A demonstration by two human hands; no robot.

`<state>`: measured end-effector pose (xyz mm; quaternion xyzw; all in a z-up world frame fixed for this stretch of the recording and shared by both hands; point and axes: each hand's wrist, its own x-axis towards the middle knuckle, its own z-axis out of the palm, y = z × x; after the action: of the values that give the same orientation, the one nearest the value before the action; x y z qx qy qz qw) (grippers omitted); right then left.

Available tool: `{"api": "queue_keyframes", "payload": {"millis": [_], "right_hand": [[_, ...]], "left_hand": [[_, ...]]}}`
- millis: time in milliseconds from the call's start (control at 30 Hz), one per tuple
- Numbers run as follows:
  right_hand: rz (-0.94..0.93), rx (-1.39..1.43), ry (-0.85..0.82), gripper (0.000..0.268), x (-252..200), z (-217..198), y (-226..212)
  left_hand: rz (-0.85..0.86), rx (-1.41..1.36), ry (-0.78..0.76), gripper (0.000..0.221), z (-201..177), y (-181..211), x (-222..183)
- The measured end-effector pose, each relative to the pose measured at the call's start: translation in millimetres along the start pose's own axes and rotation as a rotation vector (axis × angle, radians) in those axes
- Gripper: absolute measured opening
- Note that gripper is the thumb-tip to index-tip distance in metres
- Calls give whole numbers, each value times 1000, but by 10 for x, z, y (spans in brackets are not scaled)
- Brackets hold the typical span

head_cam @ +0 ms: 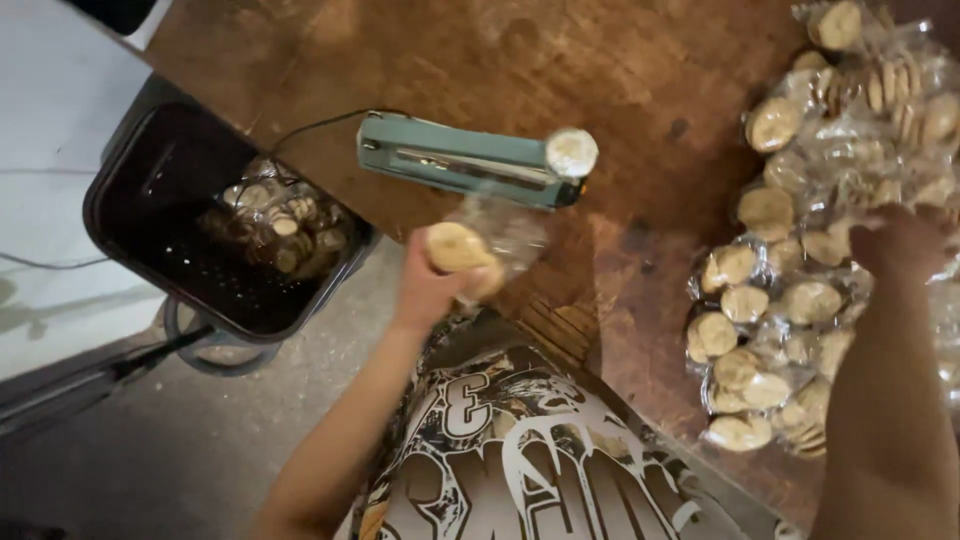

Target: The person packages cookies by placing them into plastic bags, sealing them with an impulse sealer, and stacking the finished bags on a wooden table.

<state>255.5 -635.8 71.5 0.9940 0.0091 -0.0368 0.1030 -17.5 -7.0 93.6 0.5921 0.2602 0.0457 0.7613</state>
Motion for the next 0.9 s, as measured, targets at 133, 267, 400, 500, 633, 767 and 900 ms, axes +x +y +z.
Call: {"api": "queue_keyframes", "payload": {"millis": [133,267,400,500,633,767,900], "right_hand": [[-93,170,-17,25,-45,-134,294],[-159,397,187,14,-325,-370,329],[-230,582,412,14,-589,-698,35],[-285,564,417,13,-884,-1224,-414],[-333,745,404,8,-1116,-1818,-1298],[-295,1067,246,9,-1428,-2272,-2170],[-556,1011,204,12,-1637,-2549,-2593]], "left_hand": [[52,3,136,37,-1073,-181,171],[-168,-51,610,34,-2162,-212,268],[121,138,910,60,-2595,-319,475],[255,66,665,31,-1981,-256,567],[140,-96,38,26,-539,-27,410],[-98,-119,-433,42,604,66,231],[-540,-570,-679,66,1071,106,165]]}}
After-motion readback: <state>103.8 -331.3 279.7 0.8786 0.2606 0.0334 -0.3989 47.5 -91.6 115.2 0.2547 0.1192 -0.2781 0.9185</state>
